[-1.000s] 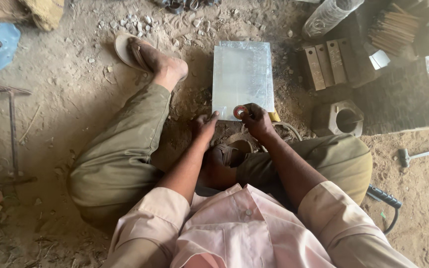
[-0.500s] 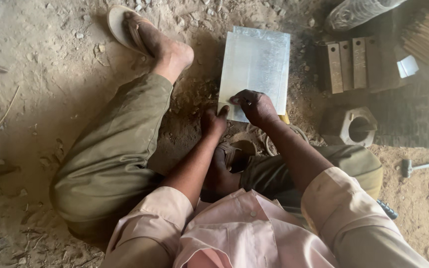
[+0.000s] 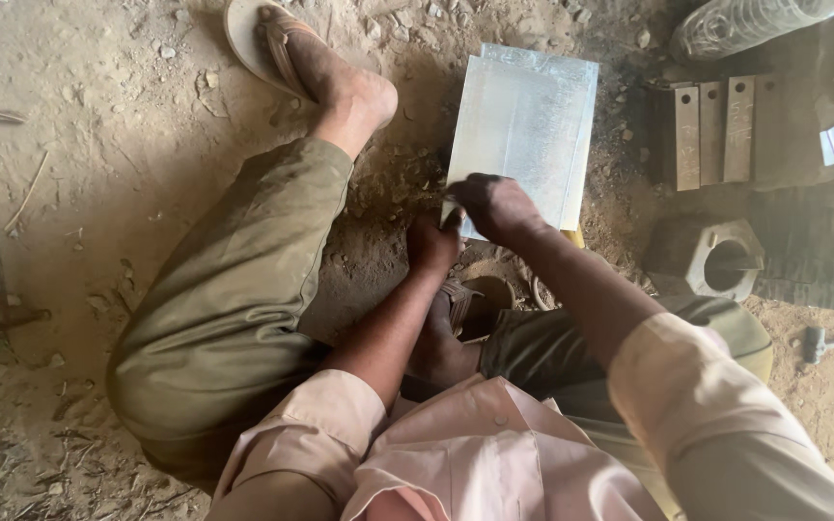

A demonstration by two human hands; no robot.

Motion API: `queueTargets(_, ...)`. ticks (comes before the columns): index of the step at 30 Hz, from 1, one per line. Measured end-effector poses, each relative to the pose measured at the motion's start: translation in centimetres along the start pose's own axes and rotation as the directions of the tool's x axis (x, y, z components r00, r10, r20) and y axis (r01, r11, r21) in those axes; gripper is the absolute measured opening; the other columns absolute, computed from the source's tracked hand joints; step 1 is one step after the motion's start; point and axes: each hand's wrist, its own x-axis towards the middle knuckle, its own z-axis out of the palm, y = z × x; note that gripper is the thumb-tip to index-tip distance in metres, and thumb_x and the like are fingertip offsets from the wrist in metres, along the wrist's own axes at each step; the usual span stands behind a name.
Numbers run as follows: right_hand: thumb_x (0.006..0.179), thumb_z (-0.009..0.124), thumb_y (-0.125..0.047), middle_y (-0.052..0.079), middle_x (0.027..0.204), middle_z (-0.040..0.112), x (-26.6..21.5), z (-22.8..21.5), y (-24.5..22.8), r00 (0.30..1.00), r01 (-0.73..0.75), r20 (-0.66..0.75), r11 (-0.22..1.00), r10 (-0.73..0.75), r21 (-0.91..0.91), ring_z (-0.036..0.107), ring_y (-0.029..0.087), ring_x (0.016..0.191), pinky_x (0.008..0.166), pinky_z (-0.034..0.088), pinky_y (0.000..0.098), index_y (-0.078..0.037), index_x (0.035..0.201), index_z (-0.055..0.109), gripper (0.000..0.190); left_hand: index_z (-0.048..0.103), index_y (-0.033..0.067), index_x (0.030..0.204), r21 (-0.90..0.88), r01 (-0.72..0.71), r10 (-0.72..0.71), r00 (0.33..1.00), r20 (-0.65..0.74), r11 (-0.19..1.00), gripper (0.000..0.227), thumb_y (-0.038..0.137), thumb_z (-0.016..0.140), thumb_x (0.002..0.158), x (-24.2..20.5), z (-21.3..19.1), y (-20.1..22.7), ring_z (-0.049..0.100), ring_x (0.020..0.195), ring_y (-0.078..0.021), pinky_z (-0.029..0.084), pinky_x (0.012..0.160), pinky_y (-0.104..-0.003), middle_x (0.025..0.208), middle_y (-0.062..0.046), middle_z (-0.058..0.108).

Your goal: The person sits on the ground and smooths the surface of rectangular metal sheets using a small abrasive block. They handle the sheets one by one, rubbing the block across the surface to finish the metal, and occasionally stack the processed sheets.

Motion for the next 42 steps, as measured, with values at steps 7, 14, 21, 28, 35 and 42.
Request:
queueTargets(7, 0.102, 0.054, -0.004, 0.006, 0.110, 0.078, 0.2, 0.2, 0.4, 0.999, 0.041, -0.004, 0.998, -0.041, -0.052, 0.076, 0.020, 0.086, 0.073, 0.063, 0.0334, -0.021, 0.123, 0.073, 0.034, 0.074, 0.0058, 0.094, -0.006, 0.018, -0.018, 1.000, 0.026, 1.000, 0.023, 0.025, 0.063, 0.100, -0.3, -0.4, 0.7, 0.070, 0.060, -0.0168, 0.055, 0.060, -0.034, 0.076, -0.008, 0.074)
queueTargets(14, 0.108, 0.051, -0.011, 0.007, 0.113, 0.076, -1.1, -1.8, 2.0, 0.992, -0.031, 0.122, 0.999, 0.027, 0.027, 0.075, 0.020, 0.086, 0.073, 0.063, 0.0337, -0.022, 0.127, 0.070, 0.029, 0.074, 0.0053, 0.094, -0.113, 0.148, -0.140, 0.987, 0.078, 0.982, 0.027, 0.030, 0.063, 0.100, -0.7, -0.4, 1.1, 0.067, 0.054, -0.0159, 0.054, 0.054, -0.034, 0.070, -0.006, 0.073)
queueTargets(21, 0.104, 0.051, -0.014, 0.006, 0.117, 0.076, 1.0, 1.7, 1.5, 0.996, 0.019, 0.085, 0.999, -0.016, -0.042, 0.075, 0.020, 0.087, 0.074, 0.063, 0.0349, -0.020, 0.127, 0.070, 0.031, 0.072, 0.0069, 0.092, -0.074, 0.057, -0.054, 0.998, 0.035, 0.996, 0.024, 0.028, 0.064, 0.100, -0.6, -0.5, 1.4, 0.068, 0.051, -0.0146, 0.053, 0.053, -0.034, 0.067, -0.006, 0.072)
queueTargets(28, 0.109, 0.060, -0.014, 0.006, 0.114, 0.078, -2.2, -0.8, 2.8, 0.996, -0.086, 0.037, 0.985, 0.082, 0.148, 0.076, 0.021, 0.090, 0.080, 0.063, 0.0366, -0.020, 0.124, 0.073, 0.021, 0.072, 0.0081, 0.079, -0.036, 0.076, -0.074, 0.997, 0.034, 0.997, 0.033, 0.033, 0.065, 0.100, -0.3, -0.8, 1.5, 0.065, 0.050, -0.0160, 0.050, 0.057, -0.034, 0.060, -0.005, 0.069)
queueTargets(35, 0.095, 0.065, -0.006, 0.019, 0.095, 0.078, -2.7, -0.6, -0.8, 0.737, -0.609, 0.092, 0.599, 0.669, 0.520, 0.077, 0.020, 0.079, 0.064, 0.063, 0.0274, -0.003, 0.128, 0.060, 0.034, 0.071, 0.0124, 0.077, -0.040, 0.152, -0.150, 0.987, 0.050, 0.988, 0.031, 0.034, 0.065, 0.098, -0.5, -1.2, 2.3, 0.060, 0.051, -0.0156, 0.050, 0.058, -0.035, 0.057, -0.003, 0.062)
queueTargets(42, 0.093, 0.073, -0.006, 0.019, 0.094, 0.080, -5.7, 1.7, -4.1, 0.858, -0.409, -0.076, 0.765, 0.508, 0.497, 0.077, 0.019, 0.080, 0.067, 0.062, 0.0291, -0.002, 0.108, 0.071, 0.015, 0.076, 0.0105, 0.091, -0.101, 0.060, -0.057, 0.998, 0.028, 0.993, 0.025, 0.032, 0.065, 0.096, 0.0, -0.5, 1.2, 0.070, 0.061, -0.0140, 0.054, 0.060, -0.034, 0.072, -0.004, 0.076)
